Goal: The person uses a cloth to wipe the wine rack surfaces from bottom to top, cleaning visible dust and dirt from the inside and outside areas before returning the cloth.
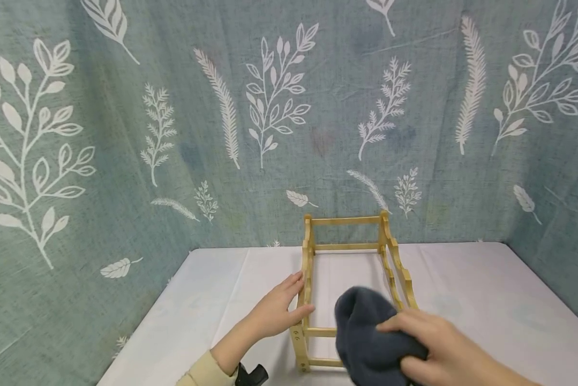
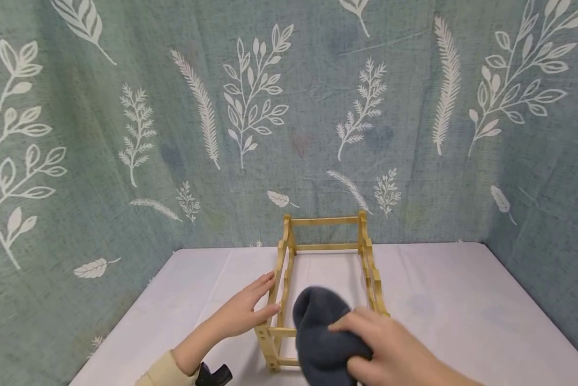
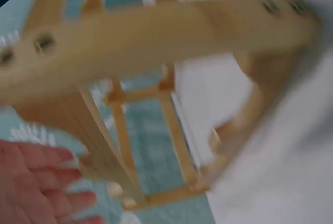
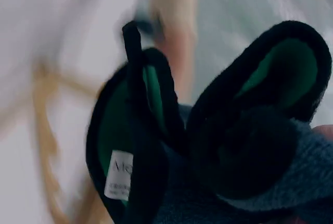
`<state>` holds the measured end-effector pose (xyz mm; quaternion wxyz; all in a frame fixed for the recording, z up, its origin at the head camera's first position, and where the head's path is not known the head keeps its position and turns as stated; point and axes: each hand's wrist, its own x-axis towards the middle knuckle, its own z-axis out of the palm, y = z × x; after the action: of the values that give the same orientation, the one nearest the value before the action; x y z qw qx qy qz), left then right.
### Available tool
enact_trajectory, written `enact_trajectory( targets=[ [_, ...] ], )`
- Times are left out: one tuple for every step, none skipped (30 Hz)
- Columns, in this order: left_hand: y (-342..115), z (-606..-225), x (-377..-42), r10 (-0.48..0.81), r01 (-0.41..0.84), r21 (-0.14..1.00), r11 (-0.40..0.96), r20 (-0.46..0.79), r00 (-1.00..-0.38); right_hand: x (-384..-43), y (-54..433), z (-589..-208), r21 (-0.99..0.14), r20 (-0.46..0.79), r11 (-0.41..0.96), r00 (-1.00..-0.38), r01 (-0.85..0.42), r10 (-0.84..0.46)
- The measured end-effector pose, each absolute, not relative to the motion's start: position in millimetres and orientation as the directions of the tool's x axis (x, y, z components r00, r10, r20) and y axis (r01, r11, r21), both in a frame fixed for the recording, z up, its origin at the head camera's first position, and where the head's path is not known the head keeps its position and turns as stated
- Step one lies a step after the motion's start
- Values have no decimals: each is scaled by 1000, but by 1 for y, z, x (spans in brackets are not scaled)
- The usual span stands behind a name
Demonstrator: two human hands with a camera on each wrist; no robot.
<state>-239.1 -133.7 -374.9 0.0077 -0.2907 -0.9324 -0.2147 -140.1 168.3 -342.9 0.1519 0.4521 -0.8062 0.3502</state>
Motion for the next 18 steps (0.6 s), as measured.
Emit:
enact_trajectory(
  targets=[
    [-131,-373,-237,525,524,402,751,117,-843,-141,158,-351,-443,506,321,-529,-837,-681],
    [-129,-372,-236,512,503,410,761,95,-853,-142,148,-359,-465,449,298,-512,-833,-732],
    [-127,-371,-235,501,486,414,770,80,-862,-144,138,-367,-472,402,290,-496,-833,-770],
    [-125,-370,-235,490,470,418,778,67,-869,-146,128,-376,-471,363,293,-486,-832,-795],
    [-124,-369,-234,479,454,428,782,55,-876,-148,119,-384,-466,329,303,-481,-831,-812],
    [-123,-369,-234,469,440,439,784,47,-882,-149,110,-391,-452,302,321,-482,-832,-823],
    [-123,-369,-234,462,429,448,784,41,-886,-151,102,-398,-439,274,345,-490,-829,-828],
    [-123,-369,-235,455,421,456,784,39,-889,-153,94,-406,-424,266,357,-492,-832,-829],
    [-123,-370,-235,451,418,462,782,42,-892,-156,87,-412,-396,260,380,-499,-836,-827],
    [-124,-371,-236,448,414,470,780,45,-893,-157,81,-418,-373,246,409,-514,-833,-822],
    [-124,-372,-237,445,413,476,776,50,-894,-159,75,-423,-343,234,442,-531,-829,-814],
    [-125,-374,-237,444,415,479,773,59,-894,-160,70,-427,-307,218,478,-549,-823,-807],
    [-125,-375,-237,442,418,483,770,69,-894,-162,65,-431,-271,198,514,-570,-814,-798],
    [-125,-376,-237,440,420,485,767,78,-894,-162,61,-434,-232,188,539,-581,-810,-792],
    [-125,-377,-236,438,422,488,764,87,-895,-162,58,-437,-187,184,559,-588,-808,-788],
    [-125,-378,-236,437,423,488,763,93,-895,-162,55,-439,-147,185,576,-594,-804,-783],
    [-125,-379,-236,434,424,488,763,99,-895,-162,52,-442,-101,195,591,-598,-801,-777],
    [-125,-379,-235,432,425,488,762,104,-896,-161,50,-445,-66,191,609,-609,-790,-770]
  ],
)
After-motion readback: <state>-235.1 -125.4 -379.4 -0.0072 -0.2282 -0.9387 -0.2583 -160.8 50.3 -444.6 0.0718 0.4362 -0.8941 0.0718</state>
